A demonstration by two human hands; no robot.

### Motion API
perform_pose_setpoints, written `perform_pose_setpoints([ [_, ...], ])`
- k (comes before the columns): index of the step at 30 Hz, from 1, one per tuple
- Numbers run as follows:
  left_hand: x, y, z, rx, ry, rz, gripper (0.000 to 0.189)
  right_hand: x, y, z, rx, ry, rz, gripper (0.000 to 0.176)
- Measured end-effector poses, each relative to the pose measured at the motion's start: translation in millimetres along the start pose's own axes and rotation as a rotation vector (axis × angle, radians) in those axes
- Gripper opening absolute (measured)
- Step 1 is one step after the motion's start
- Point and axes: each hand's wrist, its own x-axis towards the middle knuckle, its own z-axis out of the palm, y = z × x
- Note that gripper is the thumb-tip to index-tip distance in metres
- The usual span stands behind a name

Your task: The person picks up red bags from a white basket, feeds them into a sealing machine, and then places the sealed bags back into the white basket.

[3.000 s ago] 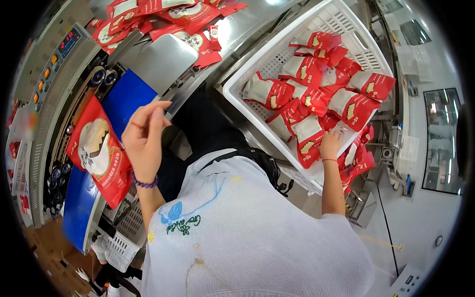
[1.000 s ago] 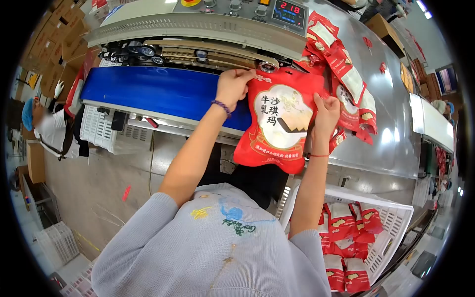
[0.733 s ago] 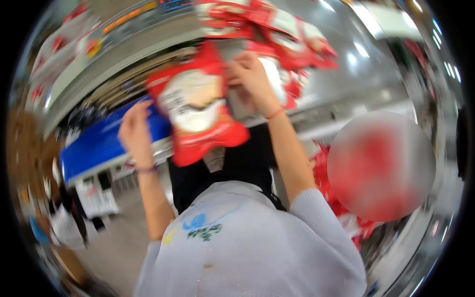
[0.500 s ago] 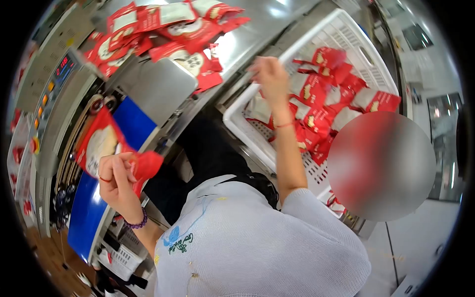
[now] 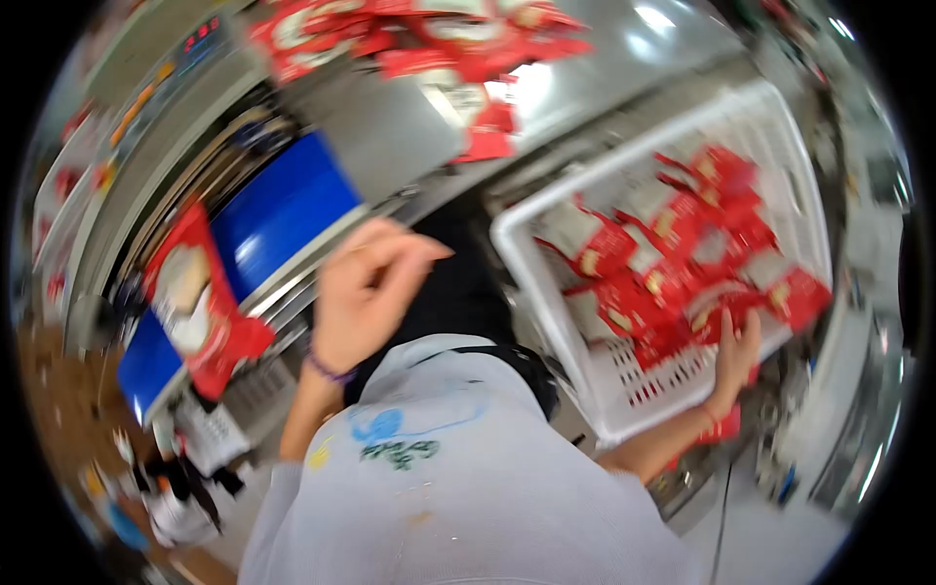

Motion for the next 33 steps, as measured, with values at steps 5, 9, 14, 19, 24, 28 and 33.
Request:
perform_pose_setpoints([
  [5, -6.7, 17.2, -5.8, -0.014, -0.204, 0.338, 0.064, -3.5, -186.0, -8.1, 0.744, -0.676, -0.224, 0.016],
  [9, -19.6, 22.2, 0.8, -0.345, -0.346, 0.352, 0.070, 10.6, -263.3, 48.6, 1.231, -1.513, -0.772, 0.026],
  [14, -44.7, 4.5, -42.6, -0.502, -0.342, 0.118, 0.022, 0.9, -342.1, 80.6, 1.334, -1.437, -0.480, 0.033],
  [19, -66.9, 12.4, -44.7, -0.416, -0.108, 0.082, 0.038, 1.8, -364.3, 108.9, 1.442, -1.606, -0.144, 0.033],
  [24, -69.2, -1.3, -29.6, -0.711, 0.387, -0.161, 0.021, -15.0, -329.0, 125.9, 1.586, -1.182, -0.111, 0.079],
  [28, -41.3, -11.6, -27.7, -0.840, 0.400, -0.129, 0.026, -14.8, -307.0, 152.8, 1.169, -1.003, -0.167, 0.044],
  [33, -11.0, -45.7, -32.2, -0.627, 0.327, -0.098, 0.025, -0.5, -331.1, 173.8, 1.036, -0.629, -0.056, 0.020],
])
